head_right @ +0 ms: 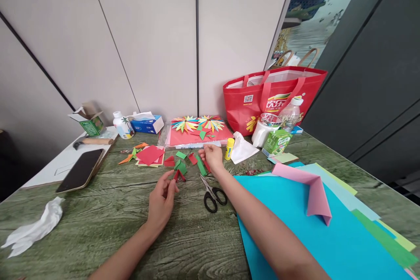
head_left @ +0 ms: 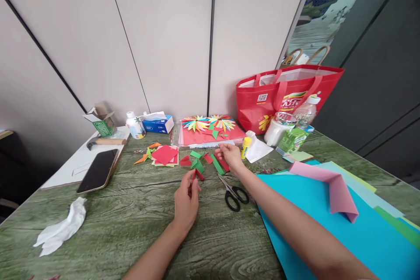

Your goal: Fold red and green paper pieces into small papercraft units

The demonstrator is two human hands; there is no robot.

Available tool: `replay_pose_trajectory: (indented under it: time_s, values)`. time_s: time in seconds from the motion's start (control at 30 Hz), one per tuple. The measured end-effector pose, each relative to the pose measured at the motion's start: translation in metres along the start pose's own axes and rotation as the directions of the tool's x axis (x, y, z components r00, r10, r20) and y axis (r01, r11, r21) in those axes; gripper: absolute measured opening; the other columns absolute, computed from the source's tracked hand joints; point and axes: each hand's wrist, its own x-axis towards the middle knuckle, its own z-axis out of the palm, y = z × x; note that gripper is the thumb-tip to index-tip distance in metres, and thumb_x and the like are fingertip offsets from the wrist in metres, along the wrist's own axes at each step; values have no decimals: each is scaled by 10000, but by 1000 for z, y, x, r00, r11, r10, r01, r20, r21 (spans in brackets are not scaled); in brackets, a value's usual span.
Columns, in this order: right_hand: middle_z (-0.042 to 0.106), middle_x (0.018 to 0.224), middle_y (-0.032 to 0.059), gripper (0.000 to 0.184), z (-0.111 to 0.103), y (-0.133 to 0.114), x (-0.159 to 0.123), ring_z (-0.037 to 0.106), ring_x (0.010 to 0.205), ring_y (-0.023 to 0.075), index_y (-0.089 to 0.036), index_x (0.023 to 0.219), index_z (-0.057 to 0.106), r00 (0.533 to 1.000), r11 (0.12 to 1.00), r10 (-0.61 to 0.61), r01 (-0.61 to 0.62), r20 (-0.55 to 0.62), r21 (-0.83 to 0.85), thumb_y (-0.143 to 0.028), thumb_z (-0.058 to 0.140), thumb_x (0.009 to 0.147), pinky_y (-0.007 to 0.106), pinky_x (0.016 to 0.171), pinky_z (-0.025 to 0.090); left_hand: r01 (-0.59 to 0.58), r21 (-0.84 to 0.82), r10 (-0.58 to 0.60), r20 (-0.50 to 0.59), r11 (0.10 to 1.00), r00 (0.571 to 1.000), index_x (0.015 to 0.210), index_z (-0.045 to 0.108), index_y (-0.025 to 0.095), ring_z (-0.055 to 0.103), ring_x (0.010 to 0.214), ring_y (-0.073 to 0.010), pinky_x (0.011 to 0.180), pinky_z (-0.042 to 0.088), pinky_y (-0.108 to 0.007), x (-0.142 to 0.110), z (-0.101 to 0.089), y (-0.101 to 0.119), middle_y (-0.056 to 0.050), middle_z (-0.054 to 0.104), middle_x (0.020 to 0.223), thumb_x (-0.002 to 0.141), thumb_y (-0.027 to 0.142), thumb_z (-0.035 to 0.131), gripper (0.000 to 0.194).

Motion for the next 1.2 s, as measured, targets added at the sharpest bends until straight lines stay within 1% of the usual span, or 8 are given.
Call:
replay_pose_trajectory:
  time_s: [0.2,0.27,0.33,0.43,0.6,0.77,1.0,1.2]
  values:
    - [601,584,8,62,-30,-3,-46,547,564,141,-164,580,602,971,944,-158,202,182,-261,-192,646,612,248,566,454,56,21,-57,43,998,997,676,555,179,435,396,-108,461,345,-213,1,-2,2,56,453,406,822,405,431,296]
    - [611,750,36,23,-37,-1,-63,567,718,178,-183,662,625,897,742,-318,438,308,-507,-177,623,641,296,679,446,80,7,-80,41,997,996,663,555,179,424,387,-106,451,339,-211,2,-2,2,55,454,397,822,416,425,314]
    - [588,878,65,86,-40,4,-77,547,870,223,-196,713,623,854,566,-358,520,378,-640,-163,639,636,322,738,422,105,-19,-104,27,994,994,666,555,179,424,385,-106,433,334,-207,3,-3,2,52,462,404,820,430,424,323]
    - [552,892,73,177,-40,13,-88,548,826,224,-201,788,597,869,448,-333,487,365,-750,-173,662,626,300,674,414,131,-82,-131,-6,988,991,704,548,174,429,394,-99,411,334,-201,4,-3,0,38,505,473,812,434,434,304]
    - [536,876,57,190,-42,19,-87,551,658,160,-189,848,571,885,446,-261,465,386,-765,-92,558,685,256,590,391,173,-164,-183,-44,971,982,879,530,160,417,375,-88,391,357,-205,8,-5,-3,22,557,591,798,362,451,232]
    - [540,927,96,359,-45,16,-85,524,861,220,-175,853,605,843,323,-370,511,390,-797,54,423,646,301,706,401,58,31,-55,-106,998,993,815,573,168,557,621,-157,543,457,-269,12,-8,-12,-39,592,742,767,218,438,152]
    - [530,1035,91,335,-34,22,-96,527,967,191,-210,941,633,661,512,-445,742,604,-434,-29,432,744,332,825,438,-183,358,172,63,916,983,770,671,201,519,877,-245,797,417,-428,11,-7,-18,-73,646,888,693,112,514,196]
    - [519,1154,81,421,-30,14,-103,508,1058,178,-255,1127,553,643,667,-455,704,616,-242,-62,410,781,348,881,428,-116,169,108,54,979,993,707,620,185,559,708,-195,675,447,-339,8,-8,-4,-39,646,720,715,181,519,102]
